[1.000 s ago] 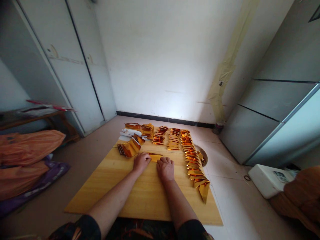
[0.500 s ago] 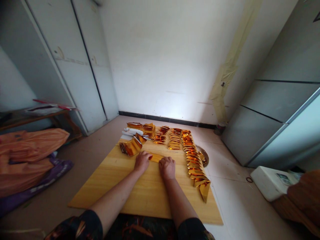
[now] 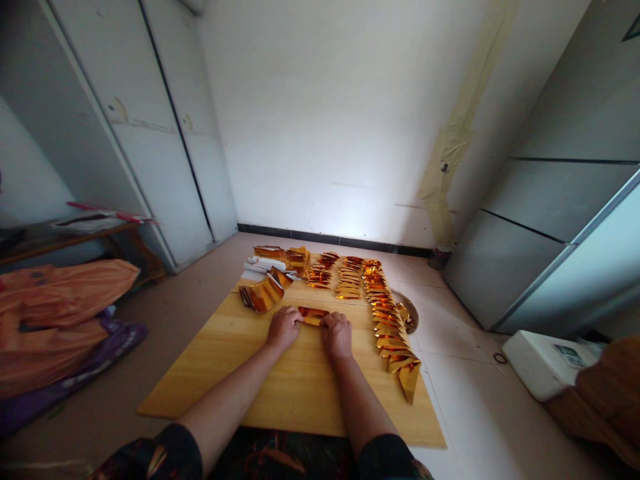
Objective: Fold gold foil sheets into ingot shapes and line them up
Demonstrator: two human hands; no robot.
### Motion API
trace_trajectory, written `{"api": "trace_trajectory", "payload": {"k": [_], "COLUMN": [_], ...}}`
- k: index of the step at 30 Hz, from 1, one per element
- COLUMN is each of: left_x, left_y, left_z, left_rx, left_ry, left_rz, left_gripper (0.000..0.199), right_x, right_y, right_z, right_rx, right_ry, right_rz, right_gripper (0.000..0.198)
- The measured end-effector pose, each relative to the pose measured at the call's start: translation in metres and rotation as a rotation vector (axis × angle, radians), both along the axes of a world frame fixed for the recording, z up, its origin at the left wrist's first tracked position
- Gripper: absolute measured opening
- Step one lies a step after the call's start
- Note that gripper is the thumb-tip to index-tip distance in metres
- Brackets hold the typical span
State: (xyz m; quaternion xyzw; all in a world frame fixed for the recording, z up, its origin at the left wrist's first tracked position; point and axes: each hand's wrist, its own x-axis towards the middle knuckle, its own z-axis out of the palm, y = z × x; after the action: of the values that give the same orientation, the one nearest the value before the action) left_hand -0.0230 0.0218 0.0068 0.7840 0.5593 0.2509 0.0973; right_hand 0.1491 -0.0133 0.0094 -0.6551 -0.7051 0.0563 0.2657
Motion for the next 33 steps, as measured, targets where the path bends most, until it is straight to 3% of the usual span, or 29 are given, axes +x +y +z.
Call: {"api": "trace_trajectory", "payload": {"k": [5, 13, 17, 20, 27, 33], "left_x": [0.0, 0.0, -0.001, -0.001, 0.0, -0.002], "left_y": [-0.002, -0.002, 0.0, 0.001, 0.0, 0.001], "left_z": [0.003, 0.006, 0.0, -0.004, -0.003, -0.002], "left_rx": [0.031, -0.029, 0.022, 0.043, 0.065, 0.031], "left_ry": [-0.029, -0.039, -0.107, -0.131, -0.128, -0.1], "left_rz": [0.023, 0.052, 0.072, 0.078, 0.073, 0.03], "left_gripper": [0.015, 0.006, 0.043, 0.057, 0.038, 0.017], "right_x": [0.0, 0.0, 0.001, 0.002, 0.004, 0.004], "right_y": [0.0, 0.003, 0.007, 0.009, 0.009, 0.006], "right_z": [-0.001, -0.006, -0.009, -0.012, -0.015, -0.014], "right_rx": [-0.001, 0.015, 0.083, 0.095, 0.168, 0.101], "right_ry": [0.048, 0.118, 0.185, 0.207, 0.184, 0.102], "right_rz": [0.038, -0.037, -0.089, -0.079, -0.01, 0.027], "right_gripper": [0.019, 0.019, 0.062, 0.068, 0.053, 0.039]}}
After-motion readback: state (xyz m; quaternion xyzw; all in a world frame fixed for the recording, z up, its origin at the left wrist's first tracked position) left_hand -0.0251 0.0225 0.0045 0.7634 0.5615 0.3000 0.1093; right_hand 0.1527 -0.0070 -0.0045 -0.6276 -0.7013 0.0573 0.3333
